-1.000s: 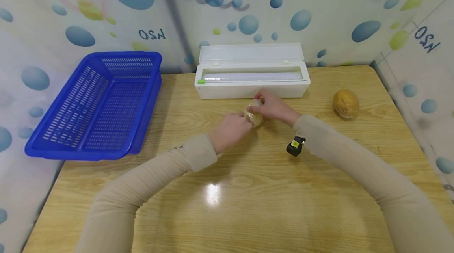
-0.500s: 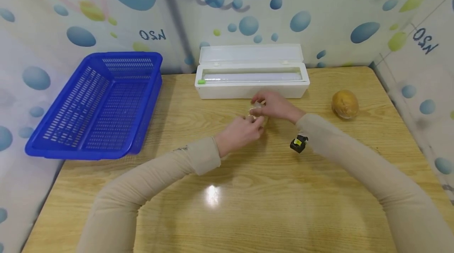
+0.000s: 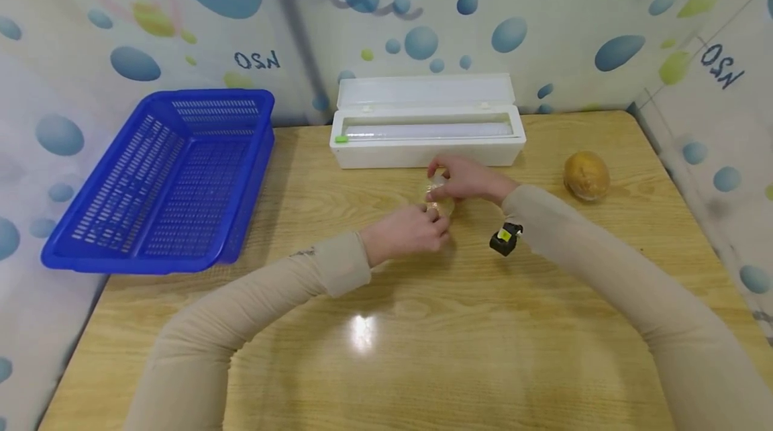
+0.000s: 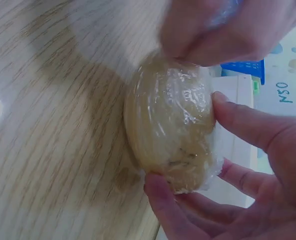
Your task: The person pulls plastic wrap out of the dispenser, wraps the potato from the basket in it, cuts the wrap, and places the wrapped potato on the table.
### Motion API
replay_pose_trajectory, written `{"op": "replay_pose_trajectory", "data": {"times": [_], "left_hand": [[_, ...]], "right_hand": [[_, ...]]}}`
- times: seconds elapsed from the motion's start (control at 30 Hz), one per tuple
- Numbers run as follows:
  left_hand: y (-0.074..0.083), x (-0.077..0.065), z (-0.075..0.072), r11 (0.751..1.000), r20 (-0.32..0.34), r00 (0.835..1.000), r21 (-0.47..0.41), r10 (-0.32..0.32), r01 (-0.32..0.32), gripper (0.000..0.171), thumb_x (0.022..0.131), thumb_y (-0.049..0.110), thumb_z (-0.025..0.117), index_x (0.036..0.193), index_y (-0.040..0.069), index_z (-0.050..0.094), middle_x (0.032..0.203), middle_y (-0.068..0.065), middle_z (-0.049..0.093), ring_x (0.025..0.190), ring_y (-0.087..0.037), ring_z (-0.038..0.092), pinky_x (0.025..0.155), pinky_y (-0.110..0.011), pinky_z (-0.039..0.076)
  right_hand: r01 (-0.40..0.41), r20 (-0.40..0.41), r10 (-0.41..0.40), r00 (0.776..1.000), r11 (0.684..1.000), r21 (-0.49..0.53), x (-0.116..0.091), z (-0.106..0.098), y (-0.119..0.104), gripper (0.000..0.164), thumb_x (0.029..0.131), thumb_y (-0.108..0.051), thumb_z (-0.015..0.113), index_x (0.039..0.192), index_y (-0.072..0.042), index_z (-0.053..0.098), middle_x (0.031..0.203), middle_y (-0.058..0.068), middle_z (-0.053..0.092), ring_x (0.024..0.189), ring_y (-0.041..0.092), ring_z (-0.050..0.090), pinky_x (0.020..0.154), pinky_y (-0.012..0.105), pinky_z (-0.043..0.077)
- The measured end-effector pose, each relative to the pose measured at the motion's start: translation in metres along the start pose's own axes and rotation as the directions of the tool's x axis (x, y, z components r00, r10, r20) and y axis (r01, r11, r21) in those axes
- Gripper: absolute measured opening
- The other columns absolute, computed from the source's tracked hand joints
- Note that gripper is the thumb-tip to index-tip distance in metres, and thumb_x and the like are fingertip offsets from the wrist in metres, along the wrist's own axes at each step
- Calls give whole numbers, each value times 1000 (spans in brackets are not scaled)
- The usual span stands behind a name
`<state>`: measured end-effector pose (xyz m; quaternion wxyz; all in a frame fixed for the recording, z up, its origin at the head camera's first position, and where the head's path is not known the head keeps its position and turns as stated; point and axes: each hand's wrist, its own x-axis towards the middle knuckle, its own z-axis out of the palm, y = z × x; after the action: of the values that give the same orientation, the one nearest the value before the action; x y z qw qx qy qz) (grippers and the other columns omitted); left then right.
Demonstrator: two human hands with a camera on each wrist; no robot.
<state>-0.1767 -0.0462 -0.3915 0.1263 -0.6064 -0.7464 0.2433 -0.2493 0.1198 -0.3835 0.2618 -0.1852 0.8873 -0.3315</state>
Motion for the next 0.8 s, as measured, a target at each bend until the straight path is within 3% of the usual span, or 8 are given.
{"op": "replay_pose_trajectory", "data": {"times": [0.2, 0.37, 0.43, 0.5, 0.57, 0.6, 0.67, 0.8], "left_hand": [[2, 7, -5, 999, 77, 996, -14, 52, -51, 21, 94, 12, 57, 86, 26, 71, 94, 4, 64, 79, -13, 60, 70, -25, 50], [0, -4, -8, 986, 16, 995, -129, -103, 105, 14, 94, 21, 59, 103, 14, 67, 101, -1, 62, 83, -18, 60, 76, -32, 51], [-4, -17, -10, 924, 41, 970, -298, -240, 241, 34, 90, 35, 66, 109, 7, 61, 98, -3, 61, 81, -20, 59, 73, -33, 51], [-10, -33, -11, 798, 122, 929, -480, -350, 364, 57, 80, 47, 75, 110, 2, 57, 93, -6, 60, 75, -20, 58, 66, -32, 50], [-15, -50, -9, 658, 236, 888, -601, -396, 453, 76, 66, 58, 81, 108, 0, 56, 88, -6, 59, 70, -19, 56, 62, -31, 49], [-16, -56, -7, 612, 283, 871, -625, -403, 486, 79, 63, 59, 82, 109, -1, 57, 88, -7, 60, 69, -18, 56, 61, -31, 49], [-15, -64, -2, 583, 339, 865, -640, -371, 501, 79, 63, 57, 83, 109, -1, 57, 90, -8, 61, 68, -18, 56, 60, -31, 50], [-3, -58, 6, 635, 297, 882, -613, -366, 470, 67, 73, 51, 80, 114, 5, 55, 98, -7, 61, 76, -19, 60, 62, -34, 52]], "right_hand": [[27, -20, -28, 999, 998, -48, 0, 2, -9, 44, 82, -19, 76, 118, -3, 55, 110, 20, 58, 94, 28, 56, 68, 31, 49], [32, -20, -33, 999, 997, -72, -1, 2, -13, 40, 84, -17, 73, 117, -3, 55, 113, 20, 59, 95, 29, 55, 71, 34, 47], [30, -13, -31, 999, 996, -78, -1, 2, -13, 41, 84, -17, 73, 118, -3, 55, 117, 20, 58, 100, 31, 55, 78, 38, 48], [28, -7, -29, 1000, 997, -76, 0, 2, -14, 42, 84, -18, 73, 119, -4, 55, 122, 20, 56, 107, 34, 54, 86, 43, 47], [35, -5, -36, 999, 996, -87, 1, 3, -13, 43, 83, -20, 75, 119, -4, 55, 128, 20, 54, 115, 36, 51, 94, 46, 42], [39, -4, -39, 999, 995, -93, 2, 2, -13, 45, 83, -21, 76, 119, -5, 56, 130, 20, 53, 118, 37, 49, 96, 48, 40], [43, -1, -43, 999, 995, -92, 2, 2, -13, 45, 83, -22, 76, 119, -4, 56, 131, 21, 52, 119, 38, 48, 97, 49, 39], [53, 5, -52, 999, 992, -116, 1, 1, -12, 45, 83, -23, 76, 118, -4, 55, 130, 21, 53, 118, 38, 49, 96, 50, 40]]}}
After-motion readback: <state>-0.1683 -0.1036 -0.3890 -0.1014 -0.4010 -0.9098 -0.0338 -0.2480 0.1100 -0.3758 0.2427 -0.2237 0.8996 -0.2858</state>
